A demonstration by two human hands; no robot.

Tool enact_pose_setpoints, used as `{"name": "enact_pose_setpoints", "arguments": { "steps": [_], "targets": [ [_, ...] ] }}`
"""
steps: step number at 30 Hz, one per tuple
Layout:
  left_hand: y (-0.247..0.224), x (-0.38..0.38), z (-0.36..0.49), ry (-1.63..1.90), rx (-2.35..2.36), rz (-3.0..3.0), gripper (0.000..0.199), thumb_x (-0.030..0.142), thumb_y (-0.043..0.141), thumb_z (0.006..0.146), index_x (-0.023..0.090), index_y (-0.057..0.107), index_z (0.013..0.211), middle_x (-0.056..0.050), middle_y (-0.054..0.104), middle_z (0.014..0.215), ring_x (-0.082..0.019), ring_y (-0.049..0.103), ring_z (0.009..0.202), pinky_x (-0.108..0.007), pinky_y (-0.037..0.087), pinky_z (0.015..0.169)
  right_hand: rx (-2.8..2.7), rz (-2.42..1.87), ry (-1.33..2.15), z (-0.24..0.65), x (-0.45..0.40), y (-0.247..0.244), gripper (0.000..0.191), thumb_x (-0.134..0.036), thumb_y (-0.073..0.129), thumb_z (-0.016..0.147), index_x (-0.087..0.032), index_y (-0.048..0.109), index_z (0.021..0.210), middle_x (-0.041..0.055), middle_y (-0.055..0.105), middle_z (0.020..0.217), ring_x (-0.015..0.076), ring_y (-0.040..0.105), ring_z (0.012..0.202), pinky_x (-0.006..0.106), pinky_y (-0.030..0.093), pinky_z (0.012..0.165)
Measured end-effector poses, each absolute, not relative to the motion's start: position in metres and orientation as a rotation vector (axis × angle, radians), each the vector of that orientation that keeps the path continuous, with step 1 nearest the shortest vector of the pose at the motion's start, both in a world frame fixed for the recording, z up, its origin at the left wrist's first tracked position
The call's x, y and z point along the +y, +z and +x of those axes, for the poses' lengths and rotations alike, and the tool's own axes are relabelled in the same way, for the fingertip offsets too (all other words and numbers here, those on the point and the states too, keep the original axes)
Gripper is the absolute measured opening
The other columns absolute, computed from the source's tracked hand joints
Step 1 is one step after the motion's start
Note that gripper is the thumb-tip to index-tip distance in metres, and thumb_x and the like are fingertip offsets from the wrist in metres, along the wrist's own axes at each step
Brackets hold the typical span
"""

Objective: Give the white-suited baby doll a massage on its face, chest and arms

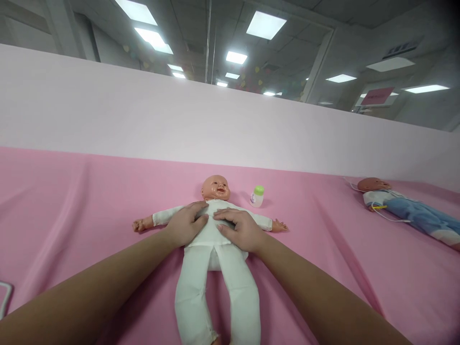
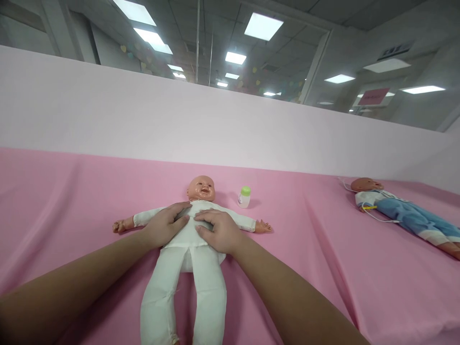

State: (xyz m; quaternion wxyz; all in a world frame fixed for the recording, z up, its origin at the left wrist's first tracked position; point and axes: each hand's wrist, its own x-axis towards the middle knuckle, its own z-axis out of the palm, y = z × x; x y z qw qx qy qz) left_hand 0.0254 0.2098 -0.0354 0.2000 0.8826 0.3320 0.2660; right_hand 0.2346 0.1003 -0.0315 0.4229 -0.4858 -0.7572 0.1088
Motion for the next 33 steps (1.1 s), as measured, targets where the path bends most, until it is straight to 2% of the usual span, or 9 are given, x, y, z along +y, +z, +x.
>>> {"name": "enact_pose_setpoints", "arguments": {
  "steps": [33],
  "targets": [
    [-0.0341, 0.2086, 0.0252, 0.750, 0.938, 2.480, 0.058, 0.046, 0.046, 0.097, 0.015, 0.058, 0.144, -0.010, 0.061, 0.148, -0.029, 0.057, 0.135, -0.045, 0.041, 0.118, -1.884, -1.239, 0.301, 0.2341, 0.0993, -0.0297, 0.032, -0.026, 0.069, 0.090, -0.026, 0.075, 0.121, 0.0061, 0.076, 0.123, 0.0269, 0.067, 0.125, 0.047, 0.052, 0.110]
  ]
}}
